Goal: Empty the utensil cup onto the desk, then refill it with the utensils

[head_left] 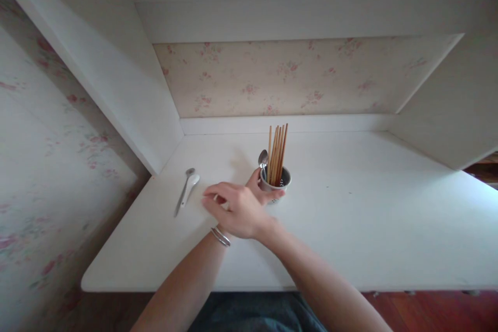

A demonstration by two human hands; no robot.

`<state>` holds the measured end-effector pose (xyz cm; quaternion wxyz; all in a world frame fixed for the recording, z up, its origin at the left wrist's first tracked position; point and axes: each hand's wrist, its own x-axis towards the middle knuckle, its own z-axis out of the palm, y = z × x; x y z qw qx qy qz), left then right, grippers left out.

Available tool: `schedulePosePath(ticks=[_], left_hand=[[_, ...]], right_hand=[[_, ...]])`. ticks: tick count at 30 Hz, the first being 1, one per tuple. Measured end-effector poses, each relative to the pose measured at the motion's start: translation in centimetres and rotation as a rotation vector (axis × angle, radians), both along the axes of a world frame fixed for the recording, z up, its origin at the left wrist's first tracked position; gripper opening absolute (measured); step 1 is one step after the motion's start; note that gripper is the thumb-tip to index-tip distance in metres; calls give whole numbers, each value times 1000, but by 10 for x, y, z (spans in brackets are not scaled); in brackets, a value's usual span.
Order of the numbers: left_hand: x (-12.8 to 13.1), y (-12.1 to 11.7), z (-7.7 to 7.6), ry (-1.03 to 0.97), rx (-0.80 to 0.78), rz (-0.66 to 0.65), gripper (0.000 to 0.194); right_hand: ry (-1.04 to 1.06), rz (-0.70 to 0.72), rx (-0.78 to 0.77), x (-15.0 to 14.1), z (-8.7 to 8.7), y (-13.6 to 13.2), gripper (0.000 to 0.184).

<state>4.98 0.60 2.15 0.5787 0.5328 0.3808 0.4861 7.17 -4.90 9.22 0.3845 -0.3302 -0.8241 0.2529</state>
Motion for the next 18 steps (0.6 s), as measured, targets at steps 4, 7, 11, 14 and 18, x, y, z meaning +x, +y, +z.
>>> schedulePosePath(ticks=[4, 7, 11, 14, 18], left_hand=[[1, 2, -3, -83, 34, -63, 71], [1, 3, -4, -122, 24, -74, 69], [0, 4, -2, -142, -5, -104, 68], [-1, 6, -1, -138, -16, -107, 69], [-3, 8, -2, -112, -15, -104, 67]], right_hand=[[-440, 86, -50, -74, -15, 31, 30], [-608, 141, -28, -113, -30, 54, 27], [-695, 110, -37, -137, -40, 70, 25], [-735, 75, -63, -139, -43, 74, 25], [-752, 60, -76, -143, -47, 80, 23]])
